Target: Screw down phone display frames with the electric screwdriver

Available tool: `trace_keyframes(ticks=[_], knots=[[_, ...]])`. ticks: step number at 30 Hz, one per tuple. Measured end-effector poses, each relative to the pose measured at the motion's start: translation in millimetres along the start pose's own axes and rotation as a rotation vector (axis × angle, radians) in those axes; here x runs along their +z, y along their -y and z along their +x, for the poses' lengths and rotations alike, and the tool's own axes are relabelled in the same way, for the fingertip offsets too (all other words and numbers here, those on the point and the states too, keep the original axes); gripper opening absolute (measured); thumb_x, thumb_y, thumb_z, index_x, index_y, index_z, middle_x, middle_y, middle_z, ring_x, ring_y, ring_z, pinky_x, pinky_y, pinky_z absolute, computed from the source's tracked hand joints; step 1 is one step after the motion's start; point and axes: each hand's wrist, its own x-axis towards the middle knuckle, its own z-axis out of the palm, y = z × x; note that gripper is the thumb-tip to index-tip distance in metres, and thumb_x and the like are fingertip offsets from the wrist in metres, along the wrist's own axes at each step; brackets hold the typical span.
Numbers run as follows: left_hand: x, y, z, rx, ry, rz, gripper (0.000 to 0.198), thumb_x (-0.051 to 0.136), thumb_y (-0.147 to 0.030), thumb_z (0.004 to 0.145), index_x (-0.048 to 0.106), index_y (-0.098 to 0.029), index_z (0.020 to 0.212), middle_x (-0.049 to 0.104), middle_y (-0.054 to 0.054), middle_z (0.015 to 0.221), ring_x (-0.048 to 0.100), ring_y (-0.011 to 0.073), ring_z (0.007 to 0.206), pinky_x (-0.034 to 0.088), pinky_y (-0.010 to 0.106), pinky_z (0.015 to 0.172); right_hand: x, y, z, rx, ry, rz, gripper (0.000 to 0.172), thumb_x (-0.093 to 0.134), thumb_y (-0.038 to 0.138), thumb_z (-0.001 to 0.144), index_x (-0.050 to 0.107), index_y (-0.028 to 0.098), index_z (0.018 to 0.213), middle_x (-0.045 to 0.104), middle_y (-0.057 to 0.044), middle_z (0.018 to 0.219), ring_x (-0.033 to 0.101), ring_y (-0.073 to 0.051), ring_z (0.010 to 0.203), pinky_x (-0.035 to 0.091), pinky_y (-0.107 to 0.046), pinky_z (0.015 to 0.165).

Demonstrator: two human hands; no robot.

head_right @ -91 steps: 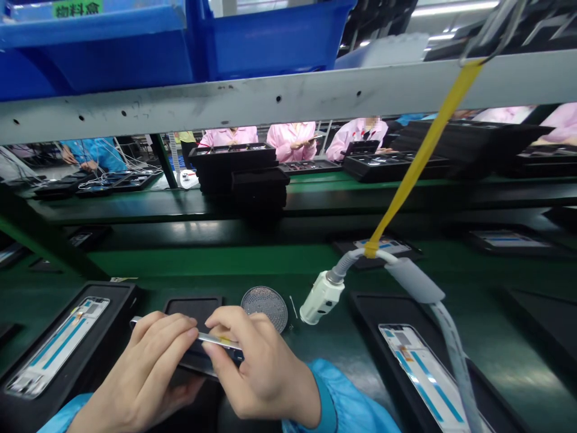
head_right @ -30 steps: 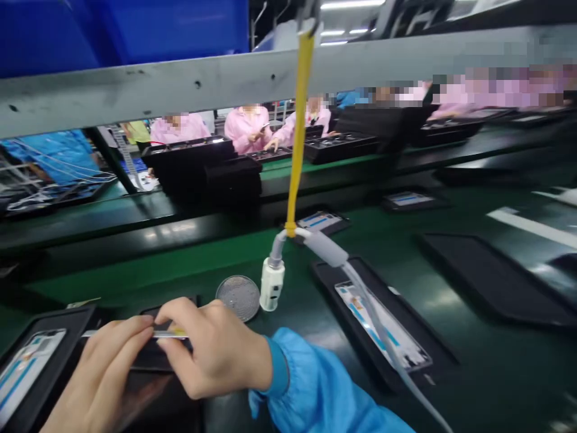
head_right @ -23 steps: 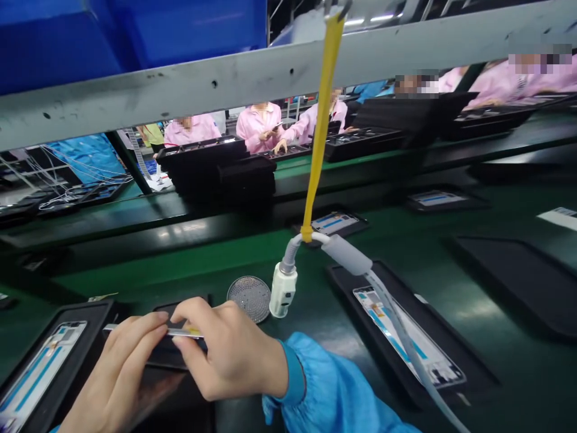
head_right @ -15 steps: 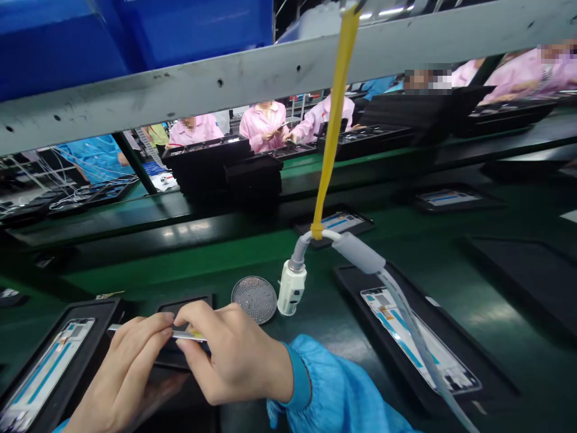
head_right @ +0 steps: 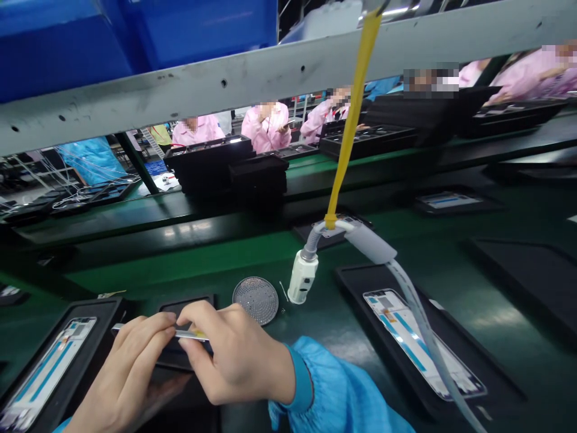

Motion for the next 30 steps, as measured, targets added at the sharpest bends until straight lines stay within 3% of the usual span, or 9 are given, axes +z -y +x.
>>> trace_keyframes(ticks=[13, 17, 19, 22, 25, 27, 30], knots=[[0.8, 0.7, 4.6, 0.008, -0.017, 0.027, 0.021, 0.051, -0.016, 0.099, 0.057, -0.002, 0.113, 0.065, 0.022, 0.110, 0.059, 0.0298, 0.112, 0.049, 0.043, 0.091, 1.3, -2.8, 0.7, 0.039, 0.021, 0.027, 0.018, 0.053, 0.020, 0.091, 0.051, 0.022, 0.108, 0.070, 0.002, 0.080, 0.068, -0.013, 0.064, 0.049, -0.023, 0.059], [2.8, -3.2, -0.9, -0.039, 0.012, 0.039, 0.026, 0.054, -0.017, 0.092, 0.055, -0.005, 0.115, 0.066, 0.019, 0.106, 0.063, 0.0294, 0.102, 0.053, 0.040, 0.084, 1.8, -6.3, 1.1, 0.099, 0.067, 0.155, 0.025, 0.057, 0.018, 0.086, 0.049, 0.022, 0.110, 0.070, 0.002, 0.078, 0.066, -0.011, 0.063, 0.050, -0.023, 0.062], [5.5, -6.0, -14.2, -0.177, 0.067, 0.063, 0.040, 0.059, -0.024, 0.087, 0.051, -0.005, 0.122, 0.064, 0.020, 0.113, 0.064, 0.0300, 0.103, 0.054, 0.039, 0.086, 3.0, -12.6, 2.0, 0.166, 0.024, 0.288, 0.032, 0.057, 0.021, 0.085, 0.046, 0.021, 0.115, 0.072, -0.003, 0.093, 0.069, -0.013, 0.074, 0.054, -0.025, 0.068], [11.7, -12.6, -39.7, -0.569, 0.245, 0.136, 0.062, 0.065, -0.037, 0.080, 0.043, -0.010, 0.131, 0.061, 0.018, 0.122, 0.067, 0.0286, 0.103, 0.056, 0.035, 0.082, 9.1, -27.6, 5.6, 0.313, -0.059, 0.391, 0.036, 0.056, 0.032, 0.086, 0.043, 0.021, 0.118, 0.067, -0.012, 0.114, 0.069, -0.016, 0.091, 0.058, -0.031, 0.075], [23.5, -23.3, -55.1, -0.859, 0.398, 0.213, 0.073, 0.065, -0.045, 0.079, 0.038, -0.008, 0.137, 0.065, 0.015, 0.111, 0.071, 0.0275, 0.082, 0.055, 0.033, 0.062, 20.2, -43.0, 10.4, 0.479, 0.046, 0.321, 0.037, 0.055, 0.040, 0.086, 0.044, 0.020, 0.115, 0.067, -0.012, 0.109, 0.068, -0.017, 0.087, 0.057, -0.031, 0.073], [36.5, -30.6, -56.1, -0.949, 0.464, 0.249, 0.074, 0.066, -0.047, 0.081, 0.041, -0.006, 0.137, 0.067, 0.014, 0.099, 0.071, 0.0272, 0.067, 0.051, 0.033, 0.055, 28.5, -50.4, 12.7, 0.539, 0.135, 0.267, 0.037, 0.053, 0.042, 0.086, 0.045, 0.020, 0.114, 0.069, -0.011, 0.103, 0.068, -0.017, 0.083, 0.055, -0.030, 0.071], [59.6, -35.7, -51.1, -1.033, 0.549, 0.270, 0.071, 0.068, -0.050, 0.081, 0.049, -0.004, 0.132, 0.068, 0.012, 0.085, 0.070, 0.0278, 0.063, 0.048, 0.032, 0.056, 40.5, -57.0, 12.8, 0.575, 0.246, 0.194, 0.033, 0.053, 0.040, 0.087, 0.048, 0.020, 0.112, 0.072, -0.005, 0.087, 0.068, -0.017, 0.075, 0.052, -0.031, 0.069]])
